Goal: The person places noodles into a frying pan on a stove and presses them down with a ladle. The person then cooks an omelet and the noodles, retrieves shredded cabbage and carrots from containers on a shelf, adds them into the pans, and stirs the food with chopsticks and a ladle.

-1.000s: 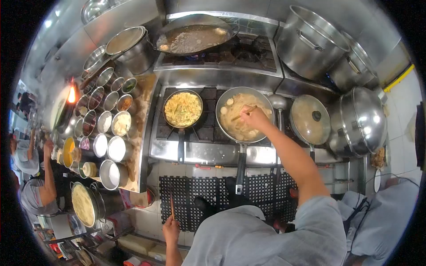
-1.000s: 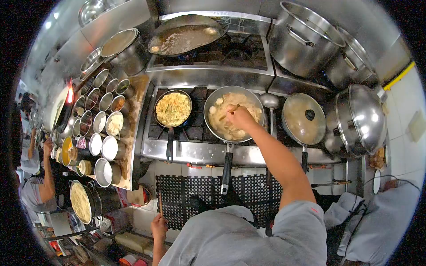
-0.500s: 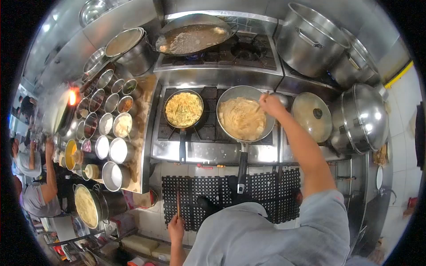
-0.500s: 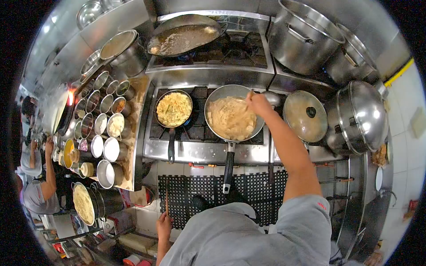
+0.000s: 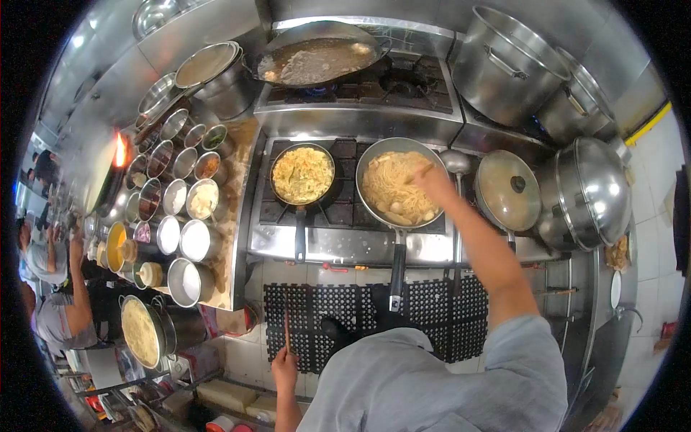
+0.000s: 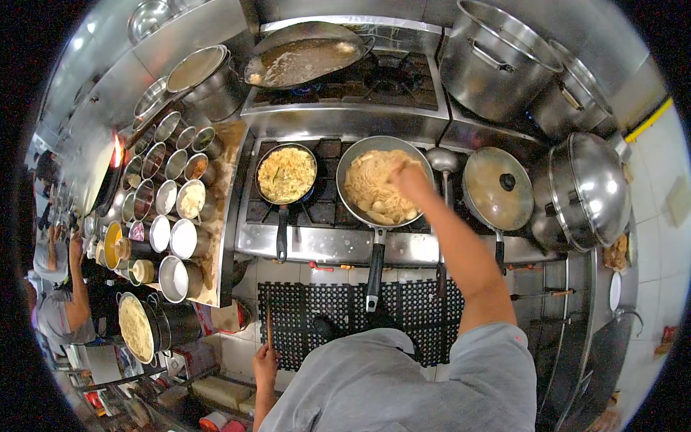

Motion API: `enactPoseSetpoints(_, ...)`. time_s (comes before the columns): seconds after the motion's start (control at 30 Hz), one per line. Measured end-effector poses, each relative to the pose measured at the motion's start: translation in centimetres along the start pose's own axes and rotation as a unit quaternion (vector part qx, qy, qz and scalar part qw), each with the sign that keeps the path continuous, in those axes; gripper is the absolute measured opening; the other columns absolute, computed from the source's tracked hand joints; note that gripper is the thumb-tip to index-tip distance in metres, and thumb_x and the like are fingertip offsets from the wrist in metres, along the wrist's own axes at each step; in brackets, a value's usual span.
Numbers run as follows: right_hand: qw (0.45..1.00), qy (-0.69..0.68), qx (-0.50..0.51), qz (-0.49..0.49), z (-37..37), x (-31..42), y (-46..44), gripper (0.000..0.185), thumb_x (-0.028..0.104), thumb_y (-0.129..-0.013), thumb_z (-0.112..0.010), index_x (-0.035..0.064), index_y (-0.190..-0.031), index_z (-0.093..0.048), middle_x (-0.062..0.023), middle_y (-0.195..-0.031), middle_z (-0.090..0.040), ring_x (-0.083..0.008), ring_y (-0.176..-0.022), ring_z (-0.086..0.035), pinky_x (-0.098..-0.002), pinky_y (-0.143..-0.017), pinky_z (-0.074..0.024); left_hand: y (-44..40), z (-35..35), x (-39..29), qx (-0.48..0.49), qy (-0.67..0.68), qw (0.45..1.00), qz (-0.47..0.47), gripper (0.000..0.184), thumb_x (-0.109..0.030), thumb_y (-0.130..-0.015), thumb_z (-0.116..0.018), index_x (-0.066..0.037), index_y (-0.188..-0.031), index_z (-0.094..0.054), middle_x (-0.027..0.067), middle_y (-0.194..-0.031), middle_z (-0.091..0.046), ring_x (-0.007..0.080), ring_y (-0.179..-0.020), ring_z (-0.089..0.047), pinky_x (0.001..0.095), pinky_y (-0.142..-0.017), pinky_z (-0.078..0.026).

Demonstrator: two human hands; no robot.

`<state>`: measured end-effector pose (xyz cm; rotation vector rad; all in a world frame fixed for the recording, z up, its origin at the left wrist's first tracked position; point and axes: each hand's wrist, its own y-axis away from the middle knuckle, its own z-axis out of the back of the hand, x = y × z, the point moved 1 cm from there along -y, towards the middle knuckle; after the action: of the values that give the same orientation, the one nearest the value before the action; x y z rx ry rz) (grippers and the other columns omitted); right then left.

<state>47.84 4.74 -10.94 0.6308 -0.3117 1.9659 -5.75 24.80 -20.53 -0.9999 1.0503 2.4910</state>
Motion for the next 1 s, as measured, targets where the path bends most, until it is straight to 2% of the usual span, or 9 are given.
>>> enactPoseSetpoints(0.13,0.992,-0.094,0.038,0.079,-5.5,-0.6,-1.3,0.054,0.039,-0.095,-0.028,0.0016,-0.081,-0.064,-0.0140,-0.069,-0.062,-0.0263,-0.057,-0.058,-0.0364,-0.063,-0.0490,0.7,-0.5,-1.3,-0.009,-0.016,1.000,0.019,0.030,-0.012,-0.083,-0.045,0.001,-0.105,-0.060,0.0090,-0.073,-0.062,0.0145,-0.065,-0.057,0.0288,-0.059,-0.044)
enactPoseSetpoints(0.27,0.996,0.074,0.004,-0.055,2.5,-2.0,-5.3,0.063,0.042,-0.097,-0.018,0.0016,-0.081,-0.064,-0.0133,-0.066,-0.062,-0.0225,-0.054,-0.060,-0.0319,-0.055,-0.0515,0.3,-0.3,-0.9,-0.011,-0.014,1.000,0.003,0.030,-0.011,-0.083,-0.044,0.001,-0.105,-0.060,0.0097,-0.073,-0.062,0.0148,-0.065,-0.057,0.0280,-0.060,-0.044)
enactPoseSetpoints(0.43,0.997,0.051,0.007,0.064,-5.5,-1.8,-6.1,0.060,0.045,-0.096,-0.024,0.0016,-0.080,-0.062,-0.0141,-0.076,-0.064,-0.0228,-0.065,-0.062,-0.0351,-0.065,-0.0508,0.3,-0.3,1.3,-0.035,-0.033,0.997,-0.055,0.030,-0.014,-0.084,-0.045,0.001,-0.103,-0.062,0.0025,-0.066,-0.058,0.0106,-0.056,-0.050,0.0260,-0.051,-0.040)
enactPoseSetpoints(0.57,0.994,-0.093,0.055,0.001,0.7,-1.1,-3.6,0.048,0.042,-0.093,-0.035,0.0043,-0.082,-0.063,-0.0119,-0.078,-0.065,-0.0231,-0.071,-0.062,-0.0356,-0.068,-0.0497,-0.2,-0.6,2.6,-0.023,-0.024,0.999,-0.043,0.029,-0.013,-0.083,-0.044,0.002,-0.101,-0.061,0.0027,-0.063,-0.056,0.0100,-0.053,-0.049,0.0260,-0.048,-0.038)
enactPoseSetpoints(0.63,0.994,0.097,0.020,-0.045,4.6,-4.8,-4.4,0.046,0.040,-0.090,-0.038,0.0026,-0.085,-0.064,-0.0148,-0.081,-0.066,-0.0288,-0.075,-0.064,-0.0359,-0.071,-0.0504,0.0,-0.4,0.9,-0.010,-0.030,0.999,-0.021,0.029,-0.013,-0.083,-0.044,0.003,-0.100,-0.061,0.0035,-0.064,-0.056,0.0096,-0.052,-0.048,0.0259,-0.047,-0.038)
enactPoseSetpoints(0.73,0.995,0.102,-0.003,-0.022,5.0,-6.2,-1.6,0.047,0.040,-0.090,-0.037,0.0004,-0.085,-0.063,-0.0179,-0.082,-0.065,-0.0313,-0.076,-0.064,-0.0378,-0.072,-0.0509,0.2,-0.3,0.2,-0.008,0.011,1.000,-0.006,0.029,-0.013,-0.083,-0.044,0.002,-0.100,-0.061,0.0036,-0.064,-0.057,0.0095,-0.053,-0.049,0.0251,-0.048,-0.038)
enactPoseSetpoints(0.83,0.997,0.041,0.057,-0.011,0.5,-4.4,2.7,0.037,0.032,-0.089,-0.044,-0.0013,-0.087,-0.060,-0.0194,-0.078,-0.064,-0.0285,-0.072,-0.065,-0.0382,-0.069,-0.0514,-0.1,-0.3,0.8,-0.012,-0.029,0.999,-0.036,0.028,-0.012,-0.080,-0.045,0.001,-0.097,-0.062,0.0105,-0.068,-0.060,0.0169,-0.059,-0.056,0.0310,-0.057,-0.044)
enactPoseSetpoints(0.9,0.979,-0.163,0.117,0.026,0.5,-1.1,5.0,0.027,0.023,-0.088,-0.048,-0.0015,-0.087,-0.058,-0.0193,-0.075,-0.063,-0.0250,-0.069,-0.066,-0.0386,-0.066,-0.0516,0.0,-0.5,-0.9,-0.005,-0.038,0.999,-0.031,0.027,-0.012,-0.080,-0.045,0.000,-0.097,-0.062,0.0101,-0.068,-0.060,0.0160,-0.059,-0.056,0.0307,-0.057,-0.043)
enactPoseSetpoints(1.0,0.997,0.001,0.076,0.000,3.9,-2.5,3.5,0.021,0.020,-0.088,-0.048,0.0009,-0.085,-0.057,-0.0168,-0.076,-0.064,-0.0218,-0.069,-0.066,-0.0369,-0.066,-0.0505,-0.6,0.0,-1.2,0.007,-0.039,0.999,-0.015,0.027,-0.012,-0.081,-0.044,0.000,-0.098,-0.062,0.0085,-0.067,-0.060,0.0145,-0.060,-0.055,0.0290,-0.057,-0.043)
